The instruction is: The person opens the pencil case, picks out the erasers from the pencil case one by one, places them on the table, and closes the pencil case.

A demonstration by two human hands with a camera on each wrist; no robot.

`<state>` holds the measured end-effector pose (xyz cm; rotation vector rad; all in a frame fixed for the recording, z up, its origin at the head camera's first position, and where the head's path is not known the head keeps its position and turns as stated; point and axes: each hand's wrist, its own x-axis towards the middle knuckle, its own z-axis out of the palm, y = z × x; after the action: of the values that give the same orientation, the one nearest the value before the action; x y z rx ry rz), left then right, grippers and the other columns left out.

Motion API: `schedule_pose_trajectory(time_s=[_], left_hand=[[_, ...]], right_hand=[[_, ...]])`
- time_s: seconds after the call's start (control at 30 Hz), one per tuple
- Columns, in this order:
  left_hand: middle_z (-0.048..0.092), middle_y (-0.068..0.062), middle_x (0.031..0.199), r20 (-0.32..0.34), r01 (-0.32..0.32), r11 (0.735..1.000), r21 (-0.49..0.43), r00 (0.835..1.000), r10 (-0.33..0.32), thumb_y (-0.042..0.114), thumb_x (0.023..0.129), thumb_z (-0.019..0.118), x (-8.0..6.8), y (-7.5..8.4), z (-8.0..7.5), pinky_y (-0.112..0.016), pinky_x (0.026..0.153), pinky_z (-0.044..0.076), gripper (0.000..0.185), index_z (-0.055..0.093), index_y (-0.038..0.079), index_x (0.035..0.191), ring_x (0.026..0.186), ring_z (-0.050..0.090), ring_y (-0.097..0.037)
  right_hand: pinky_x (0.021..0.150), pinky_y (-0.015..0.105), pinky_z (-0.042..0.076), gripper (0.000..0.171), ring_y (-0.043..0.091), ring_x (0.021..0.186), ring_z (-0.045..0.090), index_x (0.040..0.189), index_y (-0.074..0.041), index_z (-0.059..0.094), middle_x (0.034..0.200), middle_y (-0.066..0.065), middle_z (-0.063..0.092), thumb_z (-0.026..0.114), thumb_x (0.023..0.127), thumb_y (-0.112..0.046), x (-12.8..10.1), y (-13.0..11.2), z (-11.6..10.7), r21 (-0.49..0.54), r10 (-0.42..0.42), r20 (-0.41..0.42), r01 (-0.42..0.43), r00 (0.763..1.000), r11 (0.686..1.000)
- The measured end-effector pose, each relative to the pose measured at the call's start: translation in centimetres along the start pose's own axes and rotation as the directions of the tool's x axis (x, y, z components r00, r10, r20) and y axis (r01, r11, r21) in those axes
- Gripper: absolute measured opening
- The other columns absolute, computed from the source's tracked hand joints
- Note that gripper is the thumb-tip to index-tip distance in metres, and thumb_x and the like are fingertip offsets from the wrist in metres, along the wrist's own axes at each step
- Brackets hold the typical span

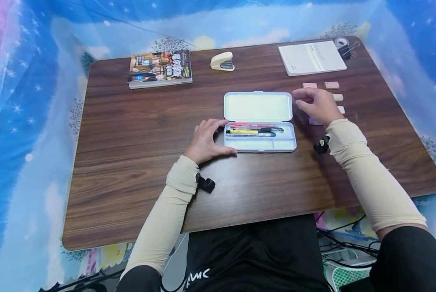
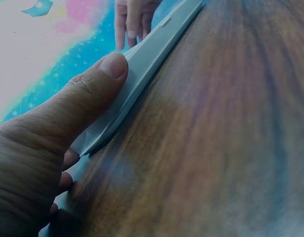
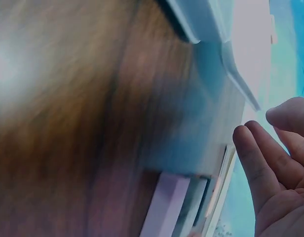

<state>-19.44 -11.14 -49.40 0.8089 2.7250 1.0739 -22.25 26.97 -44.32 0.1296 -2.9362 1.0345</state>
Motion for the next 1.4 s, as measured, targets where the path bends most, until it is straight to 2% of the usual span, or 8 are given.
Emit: schedule_pose_trajectory(time_s=[0.17, 0.37, 0.53, 0.83, 1.03, 1.17, 1.27, 1.4], left_hand=[[0.059, -0.012, 0.144, 0.014, -0.010, 1.000, 0.007, 1.000, 0.010, 0.051, 0.070, 0.098, 0.3, 0.3, 0.6, -0.048, 0.106, 0.035, 0.100, 0.056, 0.011, 0.151, 0.127, 0.049, -0.031], [0.063, -0.009, 0.139, -0.010, -0.007, 0.999, -0.044, 1.000, 0.006, 0.045, 0.066, 0.102, 0.3, 0.1, 1.1, -0.046, 0.105, 0.034, 0.106, 0.049, 0.007, 0.151, 0.119, 0.054, -0.028], [0.068, -0.007, 0.134, -0.057, 0.005, 0.992, -0.130, 0.998, -0.013, 0.037, 0.062, 0.105, -0.1, 0.0, 1.4, -0.047, 0.109, 0.031, 0.119, 0.035, 0.005, 0.153, 0.111, 0.059, -0.027], [0.069, -0.008, 0.132, -0.083, 0.011, 0.991, -0.133, 0.996, -0.022, 0.036, 0.061, 0.106, -0.4, -0.4, 1.5, -0.047, 0.104, 0.033, 0.131, 0.025, 0.006, 0.160, 0.109, 0.060, -0.026], [0.068, -0.006, 0.133, -0.072, 0.010, 0.994, -0.106, 0.997, -0.017, 0.042, 0.064, 0.104, -0.2, -0.1, 1.1, -0.047, 0.106, 0.033, 0.135, 0.019, 0.008, 0.164, 0.110, 0.058, -0.025], [0.067, -0.003, 0.133, -0.076, 0.006, 0.995, -0.098, 0.997, -0.014, 0.048, 0.063, 0.102, -0.2, 0.0, 0.8, -0.047, 0.105, 0.033, 0.139, 0.016, 0.011, 0.166, 0.111, 0.058, -0.023], [0.066, -0.004, 0.134, -0.075, 0.006, 0.994, -0.112, 0.997, -0.014, 0.050, 0.072, 0.096, -0.3, 0.1, 0.6, -0.047, 0.106, 0.032, 0.130, 0.016, 0.012, 0.167, 0.112, 0.058, -0.023], [0.066, -0.007, 0.134, -0.091, -0.022, 0.989, -0.144, 0.996, 0.009, 0.046, 0.092, 0.077, -0.4, -0.1, 0.5, -0.048, 0.108, 0.030, 0.099, 0.021, 0.007, 0.165, 0.111, 0.057, -0.026]], right_hand=[[0.081, 0.020, 0.043, 0.035, 0.024, 0.102, 0.065, 0.135, -0.004, 0.071, 0.127, 0.018, 0.073, 0.061, 0.103, -0.015, -0.1, 0.1, 0.2, -0.003, 0.019, 0.007, -0.019, 1.000, 1.000], [0.077, 0.019, 0.043, 0.034, 0.007, 0.096, 0.059, 0.136, -0.005, 0.071, 0.136, 0.015, 0.069, 0.059, 0.105, -0.014, -1.1, 0.2, 0.0, 0.086, 0.044, -0.020, -0.042, 0.999, 0.995], [0.076, 0.015, 0.045, 0.033, 0.002, 0.092, 0.061, 0.134, -0.005, 0.072, 0.141, 0.012, 0.066, 0.058, 0.105, -0.012, -2.5, -0.4, -0.3, 0.133, 0.034, -0.066, -0.025, 0.997, 0.991], [0.082, 0.013, 0.050, 0.026, -0.001, 0.089, 0.067, 0.124, -0.007, 0.076, 0.109, 0.009, 0.077, 0.061, 0.103, -0.008, -6.3, -2.1, -0.7, 0.174, -0.022, -0.198, 0.057, 0.980, 0.983], [0.080, 0.011, 0.052, 0.025, 0.000, 0.089, 0.071, 0.125, -0.006, 0.075, 0.106, 0.010, 0.078, 0.067, 0.101, -0.003, -9.4, -1.9, -0.4, 0.220, -0.076, -0.198, 0.120, 0.977, 0.968], [0.080, 0.010, 0.051, 0.024, -0.001, 0.089, 0.070, 0.123, -0.007, 0.076, 0.107, 0.011, 0.078, 0.069, 0.101, -0.004, -10.9, -1.9, -0.1, 0.192, -0.106, -0.177, 0.140, 0.979, 0.971], [0.079, 0.009, 0.050, 0.021, -0.006, 0.089, 0.068, 0.120, -0.008, 0.077, 0.107, 0.009, 0.078, 0.069, 0.101, -0.004, -11.8, -2.0, 0.5, 0.154, -0.131, -0.160, 0.156, 0.978, 0.976], [0.080, 0.006, 0.047, 0.021, -0.012, 0.089, 0.064, 0.117, -0.008, 0.078, 0.105, 0.006, 0.079, 0.068, 0.100, -0.001, -12.7, -1.7, 1.3, 0.061, -0.188, -0.151, 0.199, 0.971, 0.978]])
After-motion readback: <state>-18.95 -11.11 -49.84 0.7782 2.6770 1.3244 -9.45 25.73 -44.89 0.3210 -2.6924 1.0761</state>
